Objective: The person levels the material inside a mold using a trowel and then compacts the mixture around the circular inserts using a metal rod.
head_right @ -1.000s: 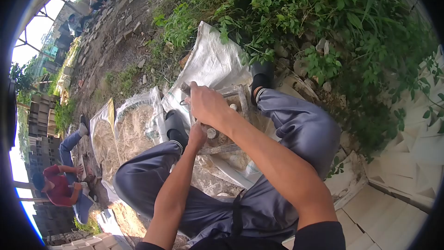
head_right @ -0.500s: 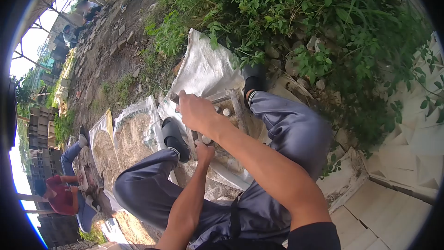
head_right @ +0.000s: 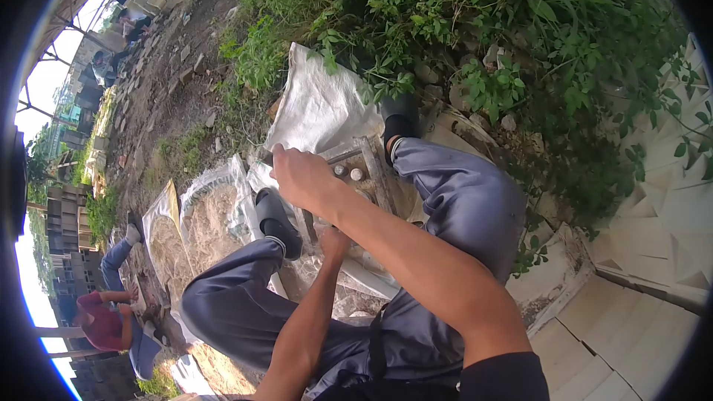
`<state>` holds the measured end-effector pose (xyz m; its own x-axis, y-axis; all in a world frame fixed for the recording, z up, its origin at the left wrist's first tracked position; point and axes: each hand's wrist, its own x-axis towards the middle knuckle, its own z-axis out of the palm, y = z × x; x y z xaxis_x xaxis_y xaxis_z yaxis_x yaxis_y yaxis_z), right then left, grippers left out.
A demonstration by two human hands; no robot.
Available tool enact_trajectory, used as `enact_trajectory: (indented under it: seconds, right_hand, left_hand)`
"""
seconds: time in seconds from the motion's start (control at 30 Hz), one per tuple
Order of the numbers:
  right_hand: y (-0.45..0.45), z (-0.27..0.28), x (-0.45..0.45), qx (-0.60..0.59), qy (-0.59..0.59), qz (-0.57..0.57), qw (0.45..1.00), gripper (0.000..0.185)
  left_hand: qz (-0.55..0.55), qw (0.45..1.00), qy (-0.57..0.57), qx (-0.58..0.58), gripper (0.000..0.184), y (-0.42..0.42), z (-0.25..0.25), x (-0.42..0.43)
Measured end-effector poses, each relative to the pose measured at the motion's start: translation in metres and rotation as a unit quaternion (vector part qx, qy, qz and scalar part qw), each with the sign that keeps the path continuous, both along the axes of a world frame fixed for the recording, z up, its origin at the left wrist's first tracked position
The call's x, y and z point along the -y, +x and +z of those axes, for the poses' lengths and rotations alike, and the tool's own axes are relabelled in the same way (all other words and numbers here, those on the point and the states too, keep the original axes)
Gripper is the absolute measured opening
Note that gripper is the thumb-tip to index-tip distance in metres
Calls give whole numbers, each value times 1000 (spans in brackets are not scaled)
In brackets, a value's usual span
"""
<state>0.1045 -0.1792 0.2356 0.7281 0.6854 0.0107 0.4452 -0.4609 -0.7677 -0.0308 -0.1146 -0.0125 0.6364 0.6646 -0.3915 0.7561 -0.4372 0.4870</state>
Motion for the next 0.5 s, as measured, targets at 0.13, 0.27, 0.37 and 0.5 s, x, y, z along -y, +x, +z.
enact_trajectory:
  seconds: [0.13,0.27,0.37,0.5]
  right_hand:
    - [-1,1,0,7,0,6,1000,34]
    - [0,6,0,-2,-39,19,999,31]
    - [-1,-1,-2,5,-4,1,1000,34]
    - [-1,1,-2,-15,-38,20,999,45]
  left_hand:
    - [-117,992,-46,-7,71,-7,-37,-3]
    - [-143,986,-69,44,69,-5,-24,4]
    - [-227,954,104,167,60,-6,-5,12]
    - [-345,915,186,98,81,8,20,8]
